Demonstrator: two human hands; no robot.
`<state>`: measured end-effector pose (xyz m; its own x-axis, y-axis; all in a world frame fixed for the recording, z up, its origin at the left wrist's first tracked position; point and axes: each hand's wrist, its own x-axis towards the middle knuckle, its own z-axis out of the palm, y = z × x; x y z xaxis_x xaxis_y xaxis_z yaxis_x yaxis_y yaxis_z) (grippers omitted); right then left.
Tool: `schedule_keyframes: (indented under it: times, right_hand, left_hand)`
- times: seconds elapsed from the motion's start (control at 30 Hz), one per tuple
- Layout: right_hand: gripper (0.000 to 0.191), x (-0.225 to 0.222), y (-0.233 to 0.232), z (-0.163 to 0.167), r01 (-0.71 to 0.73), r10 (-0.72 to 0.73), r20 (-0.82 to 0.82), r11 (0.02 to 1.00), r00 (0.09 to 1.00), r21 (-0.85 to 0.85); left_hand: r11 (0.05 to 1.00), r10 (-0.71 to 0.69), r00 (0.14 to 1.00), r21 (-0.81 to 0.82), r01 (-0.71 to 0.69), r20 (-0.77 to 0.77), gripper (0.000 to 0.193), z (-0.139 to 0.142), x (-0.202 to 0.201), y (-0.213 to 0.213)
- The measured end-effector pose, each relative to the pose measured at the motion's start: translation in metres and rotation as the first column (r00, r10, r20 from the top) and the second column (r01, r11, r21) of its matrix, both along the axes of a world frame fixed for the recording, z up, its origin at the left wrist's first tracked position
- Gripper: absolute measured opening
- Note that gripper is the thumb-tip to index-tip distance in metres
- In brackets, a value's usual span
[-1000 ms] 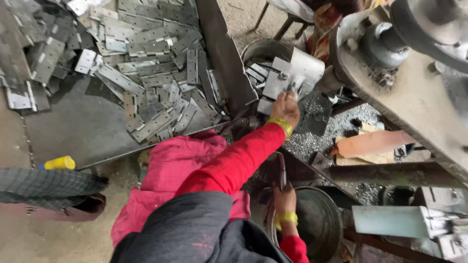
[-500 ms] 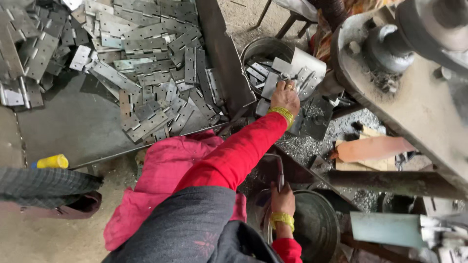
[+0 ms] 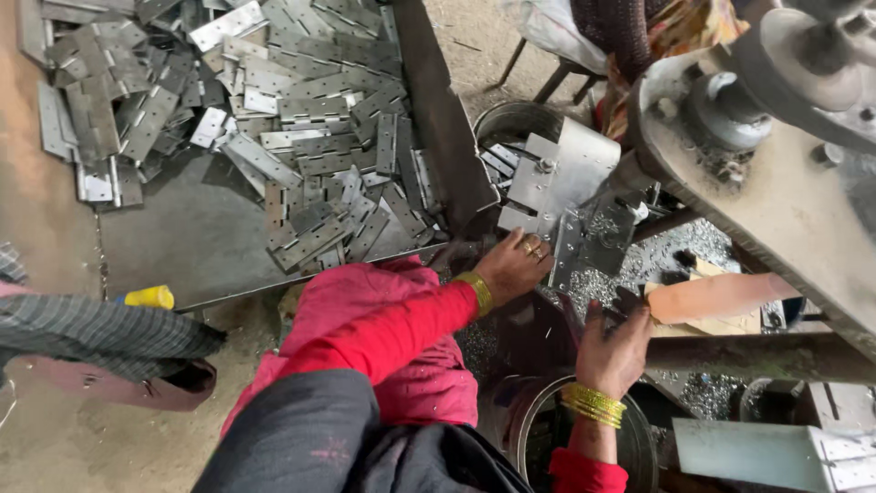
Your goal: The person repeatedly picks up metal plates from a pile, places them into a manual punching machine, and operates the lever to punch holes. Processed plates are dropped into a collection bin below. The task is performed continuously throughout the clip.
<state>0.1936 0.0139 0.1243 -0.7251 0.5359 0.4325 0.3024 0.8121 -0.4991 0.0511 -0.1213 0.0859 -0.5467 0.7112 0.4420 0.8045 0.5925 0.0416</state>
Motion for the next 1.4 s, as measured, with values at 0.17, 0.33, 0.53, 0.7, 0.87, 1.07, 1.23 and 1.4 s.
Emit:
schedule_keyframes:
  times: [0.17,0.33,0.53,0.7,0.87,1.07,1.23,1.4]
  right_hand:
    - [0.047,-0.005,-0.005,0.015,0.025,-0.028,-0.155,0.999,0.988,-0.021]
    - [0.038,-0.006,-0.006,0.020,0.040,-0.037,-0.085,0.999,0.996,0.035]
    - [0.032,0.001,-0.009,0.020,-0.027,0.024,-0.096,0.999,0.995,-0.026]
    - [0.027,0.003,-0.010,0.024,-0.072,0.065,-0.113,0.995,0.991,-0.064]
    - [0.027,0.002,-0.003,0.024,0.022,-0.021,0.092,1.000,0.996,-0.015]
    - [0.032,-0.005,0.007,0.020,0.039,-0.034,0.044,0.994,0.998,-0.104]
    - [0.034,-0.003,-0.001,0.026,0.073,-0.088,0.205,0.994,0.975,0.078]
    - [0.034,-0.002,-0.013,0.022,0.136,-0.166,0.169,0.975,0.972,0.176]
  left_hand:
    - [0.951,0.176,0.885,0.156,-0.266,0.431,0.019,0.072,-0.085,-0.006]
    - [0.814,0.345,0.800,0.267,-0.515,0.492,0.010,0.110,-0.193,0.008]
    - [0.487,0.131,0.924,0.789,-0.376,0.359,0.030,0.044,-0.240,-0.071]
    - [0.469,0.591,0.673,0.488,-0.736,0.446,0.024,-0.057,-0.223,-0.210]
    - [0.423,0.796,0.459,0.178,-0.888,0.395,0.022,-0.128,-0.211,-0.189]
    - [0.128,0.813,0.207,0.179,-0.975,0.544,0.054,-0.115,-0.241,-0.152]
    - [0.344,0.690,0.461,0.307,-0.887,0.558,0.033,-0.098,-0.238,-0.197]
    - [0.743,0.383,0.591,0.143,-0.653,0.710,0.040,-0.059,-0.176,-0.242]
